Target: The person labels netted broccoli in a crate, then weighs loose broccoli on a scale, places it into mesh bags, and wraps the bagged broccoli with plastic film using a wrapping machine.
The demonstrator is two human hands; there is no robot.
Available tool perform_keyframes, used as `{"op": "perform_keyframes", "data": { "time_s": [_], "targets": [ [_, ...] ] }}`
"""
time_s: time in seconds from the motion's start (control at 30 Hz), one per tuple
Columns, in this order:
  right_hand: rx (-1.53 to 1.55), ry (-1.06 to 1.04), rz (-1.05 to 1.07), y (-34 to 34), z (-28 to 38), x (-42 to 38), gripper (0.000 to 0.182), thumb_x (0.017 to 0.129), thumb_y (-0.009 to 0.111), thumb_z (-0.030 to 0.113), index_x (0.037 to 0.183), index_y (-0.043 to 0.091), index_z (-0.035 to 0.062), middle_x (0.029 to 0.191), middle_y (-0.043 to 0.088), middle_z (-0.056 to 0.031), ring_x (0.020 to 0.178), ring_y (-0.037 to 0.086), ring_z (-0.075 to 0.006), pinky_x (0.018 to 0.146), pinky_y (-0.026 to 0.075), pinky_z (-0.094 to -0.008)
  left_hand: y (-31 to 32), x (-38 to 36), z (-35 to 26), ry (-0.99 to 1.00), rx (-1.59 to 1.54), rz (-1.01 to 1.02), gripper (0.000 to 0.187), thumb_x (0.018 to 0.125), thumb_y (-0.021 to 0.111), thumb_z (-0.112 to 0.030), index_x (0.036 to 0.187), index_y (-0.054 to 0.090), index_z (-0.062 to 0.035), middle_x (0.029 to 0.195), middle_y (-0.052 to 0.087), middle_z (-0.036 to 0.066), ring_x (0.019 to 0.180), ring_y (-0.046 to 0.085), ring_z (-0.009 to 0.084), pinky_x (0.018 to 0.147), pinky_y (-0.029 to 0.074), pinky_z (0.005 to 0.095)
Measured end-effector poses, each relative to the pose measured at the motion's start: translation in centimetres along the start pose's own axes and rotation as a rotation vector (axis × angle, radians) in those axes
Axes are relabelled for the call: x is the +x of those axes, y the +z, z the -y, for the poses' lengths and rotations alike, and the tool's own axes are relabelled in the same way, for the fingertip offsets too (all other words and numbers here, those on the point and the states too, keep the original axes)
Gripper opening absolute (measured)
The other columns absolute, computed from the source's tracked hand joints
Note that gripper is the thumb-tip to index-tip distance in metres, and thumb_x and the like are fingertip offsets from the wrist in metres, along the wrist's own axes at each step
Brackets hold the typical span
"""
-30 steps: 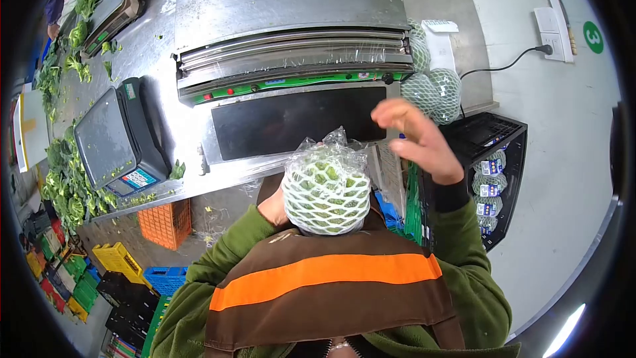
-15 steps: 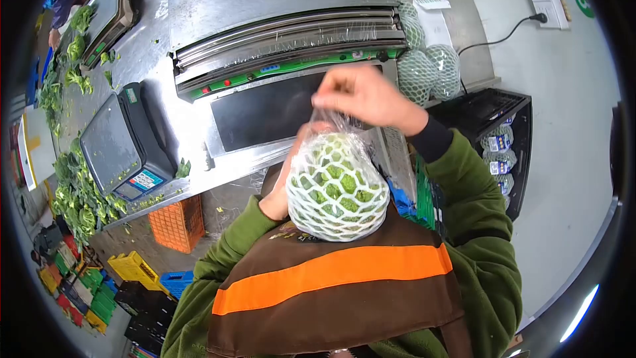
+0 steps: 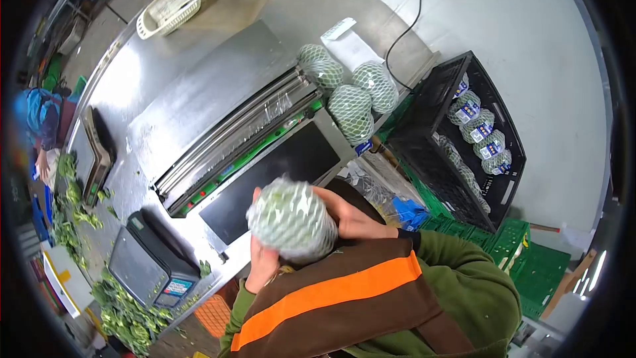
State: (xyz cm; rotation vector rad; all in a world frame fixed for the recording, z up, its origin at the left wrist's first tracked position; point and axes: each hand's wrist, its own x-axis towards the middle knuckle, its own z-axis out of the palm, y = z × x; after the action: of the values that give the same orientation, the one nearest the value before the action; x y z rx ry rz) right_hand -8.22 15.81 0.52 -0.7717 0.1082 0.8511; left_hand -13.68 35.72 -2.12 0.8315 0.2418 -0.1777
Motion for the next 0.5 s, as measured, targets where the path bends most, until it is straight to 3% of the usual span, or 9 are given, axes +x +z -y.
{"op": "perform_keyframes", "data": {
  "time_s": [0.07, 0.1, 0.13, 0.2, 0.27, 0.3, 0.33, 0.43, 0.5],
  "targets": [
    [-0.628, -0.212, 0.006, 0.2, 1.2, 0.7, 0.111, 0.067, 0.088, 0.026, 0.149, 0.017, -0.0013, 0.148, 0.036, -0.0148, 0.138, 0.032, -0.0211, 0.114, 0.025, -0.0368, 0.5, 2.7, -0.2, 0.07, 0.377, 0.068, 0.082, 0.095, 0.056, -0.031, 0.152, 0.009, 0.0036, 0.152, 0.032, 0.015, 0.139, 0.034, 0.0218, 0.114, 0.026, 0.0354],
    [-0.773, -0.231, -0.139, -0.1, 1.7, 1.3, 0.109, 0.066, 0.088, 0.018, 0.147, 0.02, -0.002, 0.146, 0.037, -0.0141, 0.135, 0.035, -0.0209, 0.113, 0.026, -0.0359, 1.7, 4.8, -0.6, 0.135, 0.501, 0.133, 0.07, 0.099, 0.049, -0.024, 0.151, 0.012, 0.0052, 0.151, 0.033, 0.017, 0.138, 0.034, 0.0222, 0.114, 0.026, 0.034],
    [-0.671, -0.276, -0.164, -1.6, 1.5, 2.1, 0.101, 0.07, 0.086, 0.016, 0.146, 0.022, -0.0021, 0.143, 0.04, -0.0121, 0.132, 0.038, -0.0203, 0.112, 0.028, -0.0354, 2.8, 6.5, -1.7, 0.105, 0.701, 0.147, 0.066, 0.101, 0.045, -0.02, 0.151, 0.01, 0.0056, 0.152, 0.031, 0.019, 0.139, 0.033, 0.0241, 0.114, 0.024, 0.0331],
    [-0.671, -0.462, -0.229, -3.3, 4.3, 4.1, 0.091, 0.074, 0.082, 0.012, 0.144, 0.026, -0.0015, 0.139, 0.044, -0.0109, 0.129, 0.042, -0.0191, 0.11, 0.031, -0.035, 5.5, 9.0, -3.3, 0.167, 0.641, 0.143, 0.065, 0.101, 0.046, -0.018, 0.152, 0.011, 0.0035, 0.153, 0.029, 0.02, 0.139, 0.033, 0.0256, 0.114, 0.025, 0.0354],
    [-0.691, -0.589, -0.387, -6.1, 8.3, 6.3, 0.092, 0.071, 0.084, 0.021, 0.141, 0.03, -0.0041, 0.135, 0.046, -0.0141, 0.125, 0.045, -0.0216, 0.108, 0.034, -0.0354, 7.8, 10.7, -4.2, 0.265, 0.505, 0.105, 0.064, 0.1, 0.047, -0.013, 0.153, 0.012, -0.0006, 0.155, 0.024, 0.022, 0.14, 0.032, 0.0284, 0.113, 0.027, 0.0402],
    [-0.667, -0.631, -0.436, -7.9, 10.4, 7.6, 0.09, 0.071, 0.084, 0.021, 0.14, 0.033, -0.0035, 0.133, 0.048, -0.014, 0.124, 0.046, -0.0216, 0.107, 0.035, -0.0356, 8.1, 11.1, -4.4, 0.334, 0.477, 0.094, 0.056, 0.098, 0.051, -0.008, 0.149, 0.028, -0.0014, 0.15, 0.033, 0.021, 0.135, 0.041, 0.0267, 0.108, 0.036, 0.0403],
    [-0.641, -0.669, -0.483, -10.0, 12.7, 9.0, 0.088, 0.07, 0.085, 0.021, 0.139, 0.035, -0.0028, 0.13, 0.049, -0.014, 0.122, 0.047, -0.0216, 0.106, 0.036, -0.0358, 7.5, 11.3, -4.5, 0.342, 0.478, 0.098, 0.056, 0.098, 0.051, -0.008, 0.149, 0.028, -0.0014, 0.15, 0.033, 0.021, 0.135, 0.041, 0.0267, 0.108, 0.036, 0.0403],
    [-0.936, -0.775, -0.557, -16.1, 19.1, 12.9, 0.086, 0.068, 0.085, 0.026, 0.137, 0.041, -0.0011, 0.121, 0.054, -0.0148, 0.118, 0.049, -0.0253, 0.105, 0.037, -0.0365, 5.2, 11.5, -4.7, 0.229, 0.514, -0.01, 0.028, 0.096, 0.055, -0.005, 0.123, 0.055, 0.0021, 0.126, 0.057, 0.012, 0.109, 0.06, 0.0181, 0.09, 0.05, 0.0297],
    [-1.448, -0.635, -0.709, -18.9, 21.8, 14.9, 0.081, 0.069, 0.085, 0.027, 0.134, 0.046, -0.0019, 0.126, 0.054, -0.0172, 0.122, 0.049, -0.0268, 0.105, 0.037, -0.0378, 4.2, 11.4, -5.2, 0.234, 0.494, -0.18, 0.024, 0.097, 0.055, -0.007, 0.119, 0.058, 0.0017, 0.115, 0.064, 0.011, 0.103, 0.063, 0.0178, 0.083, 0.051, 0.0287]
  ]
}}
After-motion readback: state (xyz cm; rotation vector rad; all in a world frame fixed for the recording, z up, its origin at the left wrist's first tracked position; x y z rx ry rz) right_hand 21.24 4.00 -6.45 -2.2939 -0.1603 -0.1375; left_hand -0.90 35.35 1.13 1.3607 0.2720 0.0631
